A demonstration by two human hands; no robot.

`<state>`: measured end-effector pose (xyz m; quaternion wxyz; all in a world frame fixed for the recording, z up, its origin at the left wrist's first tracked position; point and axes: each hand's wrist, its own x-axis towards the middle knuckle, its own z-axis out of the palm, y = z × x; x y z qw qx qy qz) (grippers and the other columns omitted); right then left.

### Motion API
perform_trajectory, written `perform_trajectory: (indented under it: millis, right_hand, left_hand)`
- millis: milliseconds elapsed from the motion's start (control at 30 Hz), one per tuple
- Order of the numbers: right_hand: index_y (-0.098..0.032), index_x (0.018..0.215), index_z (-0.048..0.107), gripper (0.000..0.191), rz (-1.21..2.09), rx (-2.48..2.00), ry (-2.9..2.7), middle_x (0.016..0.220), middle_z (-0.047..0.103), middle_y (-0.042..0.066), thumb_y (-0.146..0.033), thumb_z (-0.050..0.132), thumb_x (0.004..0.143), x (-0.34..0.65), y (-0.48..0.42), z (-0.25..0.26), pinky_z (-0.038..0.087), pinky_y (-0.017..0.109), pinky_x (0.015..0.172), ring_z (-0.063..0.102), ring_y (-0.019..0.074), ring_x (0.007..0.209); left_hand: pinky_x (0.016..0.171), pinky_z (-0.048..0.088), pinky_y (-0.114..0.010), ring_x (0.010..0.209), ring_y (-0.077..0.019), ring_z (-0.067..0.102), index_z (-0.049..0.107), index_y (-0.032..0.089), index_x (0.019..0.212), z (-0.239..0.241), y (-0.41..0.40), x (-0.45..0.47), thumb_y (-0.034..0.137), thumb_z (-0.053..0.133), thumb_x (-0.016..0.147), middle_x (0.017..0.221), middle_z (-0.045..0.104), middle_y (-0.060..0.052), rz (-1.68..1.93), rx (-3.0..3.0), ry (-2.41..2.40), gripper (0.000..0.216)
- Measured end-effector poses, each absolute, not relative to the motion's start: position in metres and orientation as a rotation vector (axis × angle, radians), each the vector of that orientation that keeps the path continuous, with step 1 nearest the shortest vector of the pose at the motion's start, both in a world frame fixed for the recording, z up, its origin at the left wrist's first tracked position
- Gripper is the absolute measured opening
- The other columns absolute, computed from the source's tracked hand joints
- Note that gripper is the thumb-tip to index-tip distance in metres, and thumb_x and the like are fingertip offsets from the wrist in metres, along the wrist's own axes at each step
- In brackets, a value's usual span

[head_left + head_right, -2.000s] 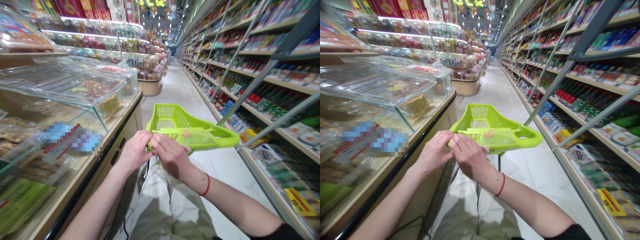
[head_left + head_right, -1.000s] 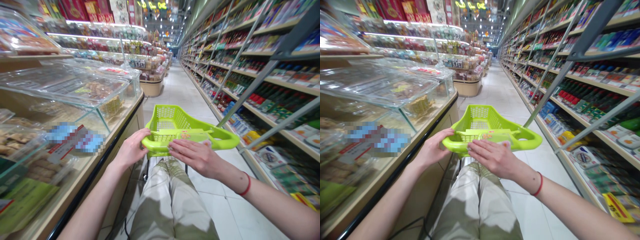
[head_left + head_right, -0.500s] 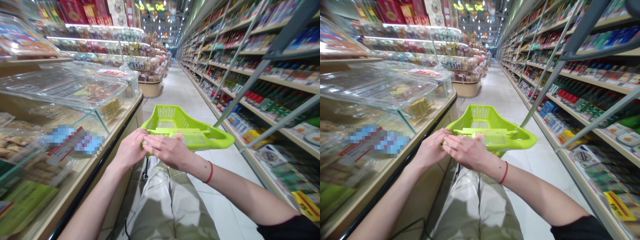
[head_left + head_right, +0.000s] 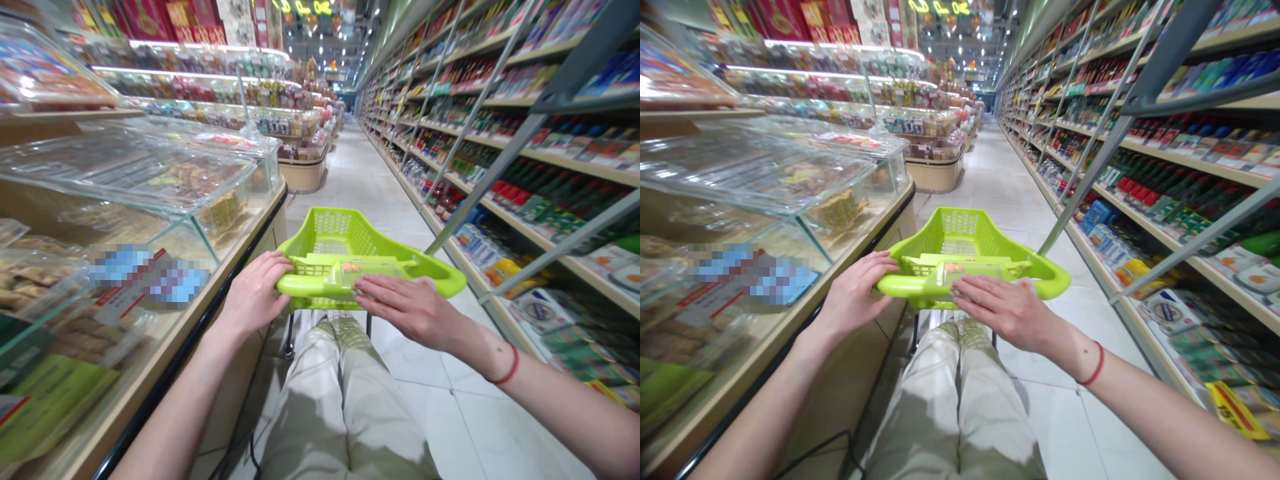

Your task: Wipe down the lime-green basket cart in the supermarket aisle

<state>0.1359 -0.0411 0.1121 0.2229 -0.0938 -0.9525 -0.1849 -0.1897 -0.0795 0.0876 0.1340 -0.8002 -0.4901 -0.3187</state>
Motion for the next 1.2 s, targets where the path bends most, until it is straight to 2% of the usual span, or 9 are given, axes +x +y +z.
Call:
perform_trajectory:
  millis: [200, 333, 433, 600, 700, 867, 1033, 1200]
  right_hand:
    - [-0.013, 0.130, 0.059, 0.037, -0.606, -0.168, -2.624, 0.138, 0.059, 0.009, -0.006, 0.047, 0.096, 0.080, -0.044, 0.118, 0.055, 0.040, 0.100, 0.054, 0.0220, 0.130]
    - [-0.014, 0.122, 0.064, 0.029, -0.617, -0.118, -2.588, 0.137, 0.060, 0.010, -0.016, 0.048, 0.099, 0.037, -0.044, 0.115, 0.051, 0.039, 0.105, 0.055, 0.0204, 0.129]
    - [-0.012, 0.123, 0.064, 0.029, -0.568, -0.105, -2.561, 0.138, 0.059, 0.012, -0.016, 0.049, 0.099, 0.024, -0.042, 0.112, 0.050, 0.040, 0.107, 0.053, 0.0206, 0.131]
    - [-0.012, 0.129, 0.060, 0.034, -0.527, -0.072, -2.631, 0.142, 0.056, 0.011, -0.009, 0.044, 0.098, 0.063, -0.045, 0.114, 0.045, 0.041, 0.113, 0.045, 0.0196, 0.138]
    - [-0.013, 0.139, 0.051, 0.043, -0.500, -0.135, -2.677, 0.146, 0.051, 0.010, -0.006, 0.042, 0.097, 0.107, -0.046, 0.113, 0.041, 0.041, 0.116, 0.037, 0.0195, 0.143]
    - [-0.013, 0.145, 0.045, 0.047, -0.459, -0.207, -2.712, 0.147, 0.050, 0.011, -0.006, 0.038, 0.098, 0.155, -0.044, 0.111, 0.037, 0.042, 0.118, 0.031, 0.0204, 0.145]
    - [-0.012, 0.140, 0.050, 0.044, -0.511, -0.158, -2.671, 0.144, 0.053, 0.011, -0.006, 0.040, 0.098, 0.137, -0.041, 0.114, 0.040, 0.042, 0.117, 0.034, 0.0204, 0.144]
    - [-0.005, 0.131, 0.057, 0.036, -0.646, -0.060, -2.603, 0.140, 0.057, 0.013, -0.009, 0.043, 0.098, 0.083, -0.040, 0.116, 0.047, 0.041, 0.111, 0.050, 0.0241, 0.134]
  left_hand:
    - [0.110, 0.044, -0.046, 0.103, -0.0233, 0.066, 0.064, 0.020, 0.106, 0.093, -0.081, -0.177, 0.020, 0.063, 0.075, 0.104, 0.072, -0.006, -0.836, -2.321, -1.374, 0.031]
    - [0.109, 0.045, -0.046, 0.091, -0.0211, 0.065, 0.064, 0.021, 0.096, 0.091, -0.081, -0.180, 0.022, 0.059, 0.078, 0.090, 0.070, -0.004, -0.847, -2.277, -1.403, 0.018]
    - [0.110, 0.044, -0.046, 0.088, -0.0201, 0.064, 0.063, 0.022, 0.092, 0.090, -0.080, -0.187, 0.023, 0.058, 0.078, 0.086, 0.068, -0.002, -0.856, -2.271, -1.425, 0.015]
    - [0.111, 0.042, -0.048, 0.094, -0.0208, 0.064, 0.063, 0.024, 0.097, 0.089, -0.080, -0.198, 0.023, 0.061, 0.077, 0.092, 0.069, -0.002, -0.868, -2.293, -1.425, 0.021]
    - [0.111, 0.043, -0.048, 0.098, -0.0217, 0.064, 0.063, 0.023, 0.100, 0.089, -0.080, -0.201, 0.022, 0.061, 0.076, 0.097, 0.070, -0.003, -0.871, -2.270, -1.419, 0.024]
    - [0.111, 0.042, -0.049, 0.101, -0.0232, 0.064, 0.062, 0.022, 0.107, 0.090, -0.083, -0.194, 0.028, 0.063, 0.079, 0.102, 0.070, -0.006, -0.844, -2.234, -1.368, 0.029]
    - [0.107, 0.044, -0.047, 0.103, -0.0248, 0.064, 0.057, 0.018, 0.121, 0.089, -0.088, -0.176, 0.036, 0.064, 0.084, 0.107, 0.070, -0.009, -0.833, -2.247, -1.310, 0.042]
    - [0.091, 0.047, -0.045, 0.100, -0.0269, 0.062, 0.055, 0.017, 0.127, 0.087, -0.089, -0.165, 0.040, 0.062, 0.086, 0.112, 0.069, -0.010, -0.769, -2.239, -1.346, 0.047]
